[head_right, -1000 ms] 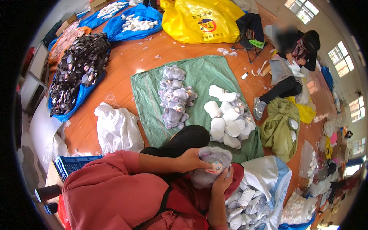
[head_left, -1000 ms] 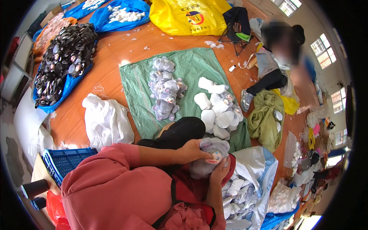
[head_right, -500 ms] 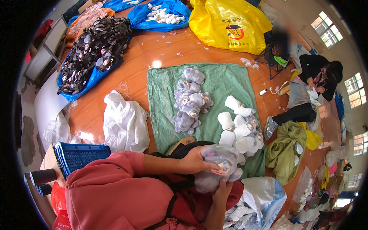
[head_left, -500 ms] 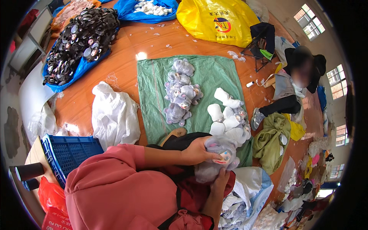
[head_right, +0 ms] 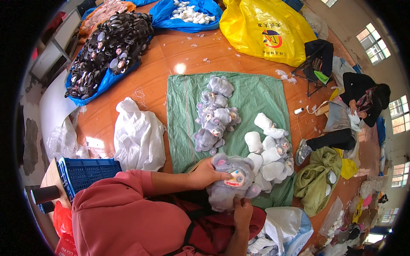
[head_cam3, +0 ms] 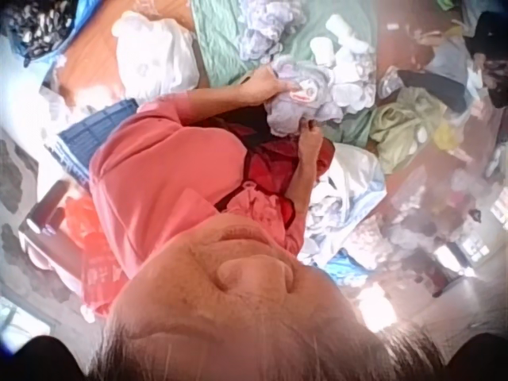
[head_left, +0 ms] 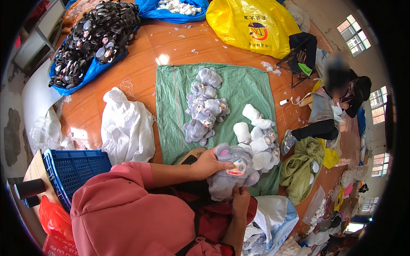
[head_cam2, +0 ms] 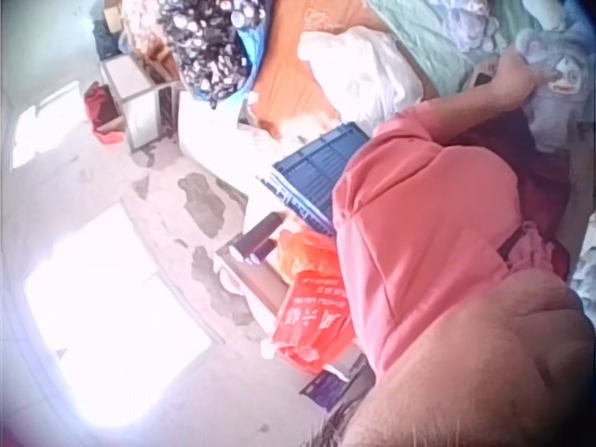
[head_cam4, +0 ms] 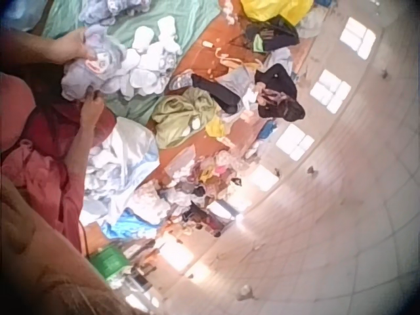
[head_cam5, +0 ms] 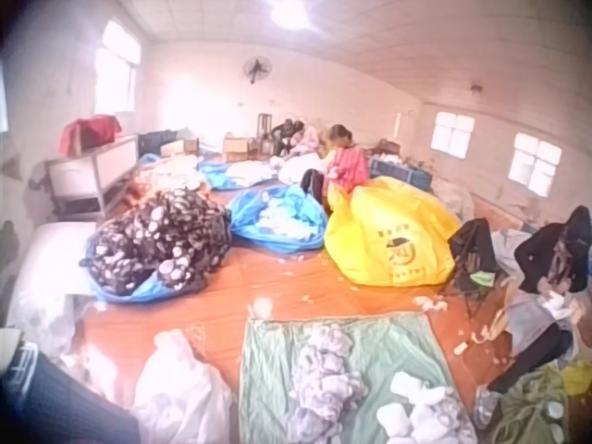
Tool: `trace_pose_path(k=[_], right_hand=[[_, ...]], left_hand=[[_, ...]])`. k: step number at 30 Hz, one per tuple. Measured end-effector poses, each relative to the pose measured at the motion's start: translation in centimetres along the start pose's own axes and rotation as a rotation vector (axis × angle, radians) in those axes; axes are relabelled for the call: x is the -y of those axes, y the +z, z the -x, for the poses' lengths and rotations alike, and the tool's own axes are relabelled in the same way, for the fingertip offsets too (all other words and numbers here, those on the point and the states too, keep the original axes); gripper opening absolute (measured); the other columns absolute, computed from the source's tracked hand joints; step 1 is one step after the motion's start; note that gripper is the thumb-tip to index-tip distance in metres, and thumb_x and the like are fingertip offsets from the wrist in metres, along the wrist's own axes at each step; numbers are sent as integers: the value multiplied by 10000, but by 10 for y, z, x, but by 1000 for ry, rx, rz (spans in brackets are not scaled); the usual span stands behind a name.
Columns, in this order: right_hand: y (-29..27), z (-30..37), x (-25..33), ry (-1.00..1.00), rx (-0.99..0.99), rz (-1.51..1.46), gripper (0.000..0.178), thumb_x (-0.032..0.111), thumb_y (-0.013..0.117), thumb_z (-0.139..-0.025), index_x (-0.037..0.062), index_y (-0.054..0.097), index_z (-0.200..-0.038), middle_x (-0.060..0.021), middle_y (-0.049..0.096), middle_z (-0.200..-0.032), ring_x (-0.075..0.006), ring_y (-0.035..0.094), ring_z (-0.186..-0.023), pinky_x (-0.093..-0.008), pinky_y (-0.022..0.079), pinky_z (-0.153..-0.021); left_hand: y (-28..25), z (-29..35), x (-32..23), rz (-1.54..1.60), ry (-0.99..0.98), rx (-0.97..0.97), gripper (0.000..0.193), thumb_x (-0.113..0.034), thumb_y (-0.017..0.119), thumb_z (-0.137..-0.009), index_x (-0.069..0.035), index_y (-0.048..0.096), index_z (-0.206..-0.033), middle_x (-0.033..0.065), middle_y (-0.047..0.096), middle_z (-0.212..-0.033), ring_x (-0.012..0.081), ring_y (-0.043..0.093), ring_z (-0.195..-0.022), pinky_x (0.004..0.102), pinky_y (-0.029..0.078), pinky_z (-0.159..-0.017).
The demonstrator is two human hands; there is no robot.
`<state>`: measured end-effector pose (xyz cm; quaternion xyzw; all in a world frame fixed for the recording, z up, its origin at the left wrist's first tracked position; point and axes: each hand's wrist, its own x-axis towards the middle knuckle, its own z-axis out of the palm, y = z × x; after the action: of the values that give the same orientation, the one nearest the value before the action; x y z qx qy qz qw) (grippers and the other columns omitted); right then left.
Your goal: The person sits on the floor and repeatedly stuffs white filling into small grey plush toy shells by hand, then places the finished stuffed toys onto a green mat. The person handles the filling and plush shells one at a time.
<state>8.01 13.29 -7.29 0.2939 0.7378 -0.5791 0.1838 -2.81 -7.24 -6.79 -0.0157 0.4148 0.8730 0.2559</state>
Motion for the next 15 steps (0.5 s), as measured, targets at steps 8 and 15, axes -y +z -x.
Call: trace_pose_path(k=[8, 15], right_hand=[[15, -1, 5, -546, -136, -407, 347, 137, 608, -920, -47, 529, -1203, -80, 629, -1021, -136, 580, -874, -265, 478, -768], [9, -3, 5, -448, -205, -330, 508, 80, 596, -926, -3, 391, -1383, 2, 496, -633, -55, 427, -493, -172, 326, -435]], left_hand=[[-18, -21, 2, 332, 2, -63, 393, -56, 737, -832, -61, 573, -1190, 54, 647, -1148, 176, 616, -1054, 353, 499, -941], [-101, -48, -26, 385, 45, -380, 331, -92, 676, -888, -54, 555, -1194, 108, 663, -1089, 239, 649, -992, 423, 543, -897]])
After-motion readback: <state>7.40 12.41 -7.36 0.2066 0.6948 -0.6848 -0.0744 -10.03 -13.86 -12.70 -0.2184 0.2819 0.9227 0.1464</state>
